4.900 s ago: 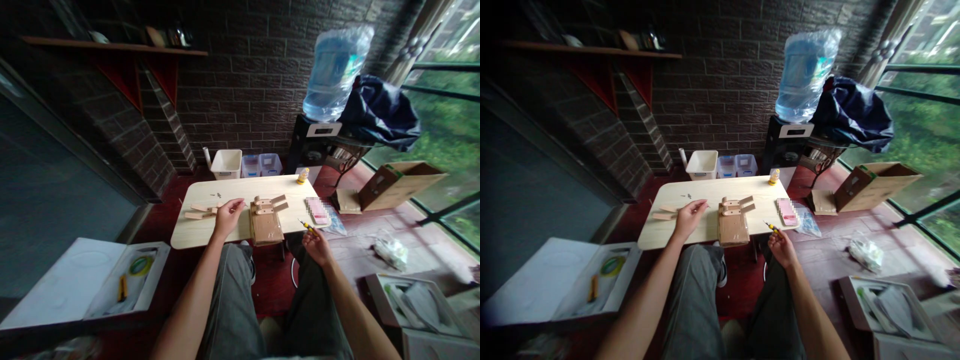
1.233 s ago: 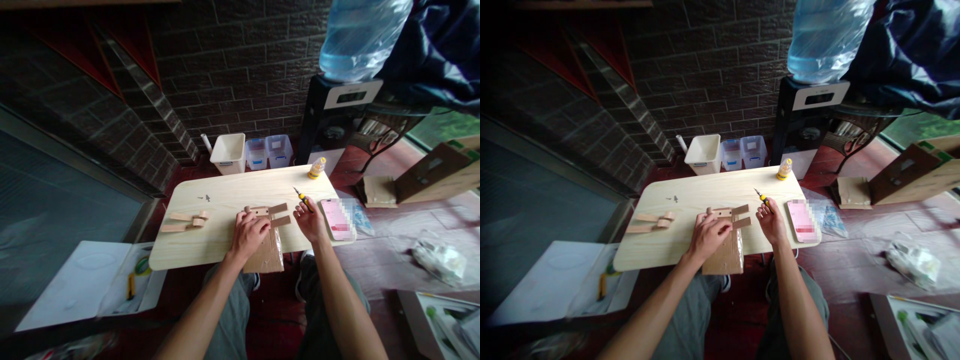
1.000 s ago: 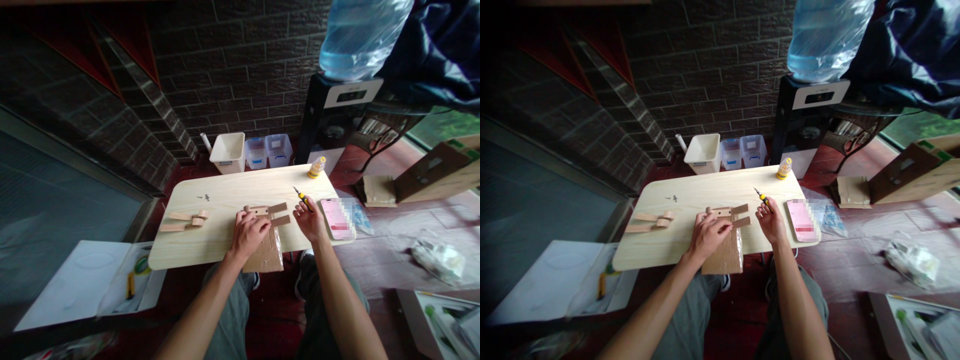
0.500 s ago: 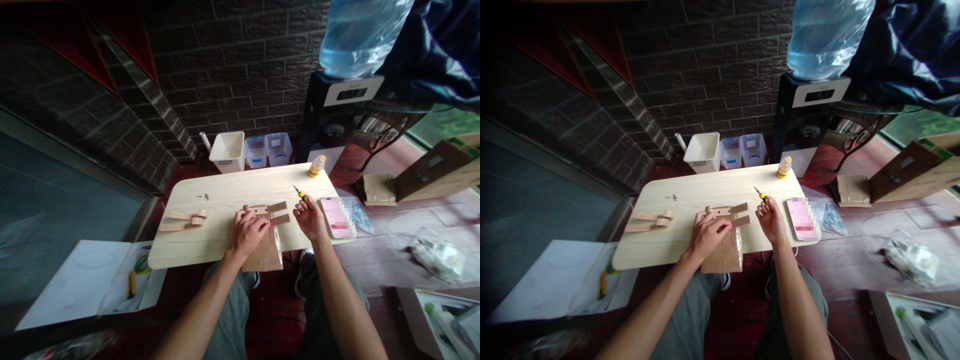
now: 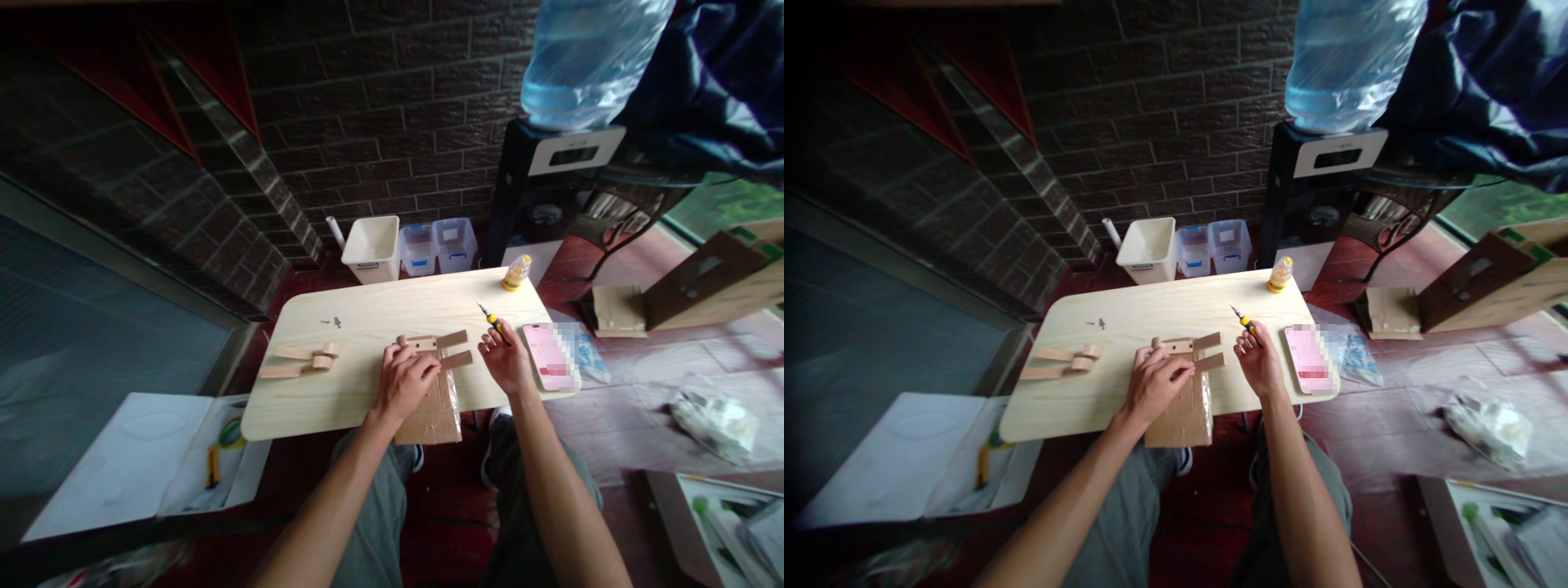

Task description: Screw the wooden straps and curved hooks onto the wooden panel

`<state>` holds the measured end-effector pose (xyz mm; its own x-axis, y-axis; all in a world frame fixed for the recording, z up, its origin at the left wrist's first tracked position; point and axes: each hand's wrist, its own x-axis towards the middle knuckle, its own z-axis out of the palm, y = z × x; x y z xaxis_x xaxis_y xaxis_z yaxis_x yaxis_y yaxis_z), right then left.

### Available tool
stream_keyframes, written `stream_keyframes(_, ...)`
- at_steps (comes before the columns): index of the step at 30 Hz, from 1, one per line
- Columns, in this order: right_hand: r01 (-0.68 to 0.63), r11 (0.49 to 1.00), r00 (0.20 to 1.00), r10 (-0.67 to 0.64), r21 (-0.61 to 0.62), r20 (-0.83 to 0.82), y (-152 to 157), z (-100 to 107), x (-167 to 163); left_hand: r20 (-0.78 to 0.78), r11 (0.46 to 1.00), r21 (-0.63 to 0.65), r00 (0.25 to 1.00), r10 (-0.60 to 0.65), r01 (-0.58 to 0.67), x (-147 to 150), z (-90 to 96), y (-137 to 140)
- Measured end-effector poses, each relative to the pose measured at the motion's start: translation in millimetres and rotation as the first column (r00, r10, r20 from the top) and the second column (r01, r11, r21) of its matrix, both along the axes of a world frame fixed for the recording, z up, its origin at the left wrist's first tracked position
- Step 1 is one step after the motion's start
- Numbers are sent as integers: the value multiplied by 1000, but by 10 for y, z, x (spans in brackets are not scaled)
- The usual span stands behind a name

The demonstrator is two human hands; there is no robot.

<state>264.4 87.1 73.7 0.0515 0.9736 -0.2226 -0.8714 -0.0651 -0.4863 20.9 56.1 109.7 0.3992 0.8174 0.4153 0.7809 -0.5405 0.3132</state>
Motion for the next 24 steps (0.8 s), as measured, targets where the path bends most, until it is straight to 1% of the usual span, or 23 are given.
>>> stream_keyframes(14, -5, 1000, 1000, 6, 8, -8, 3, -26, 0, -18, 999, 11, 999, -32, 32, -33, 13, -9)
stream_keyframes(24, -3, 1000, 1000, 4, 18, -16, 2, -11, -1, -26, 1000, 7, 999, -30, 30, -33, 18, -4)
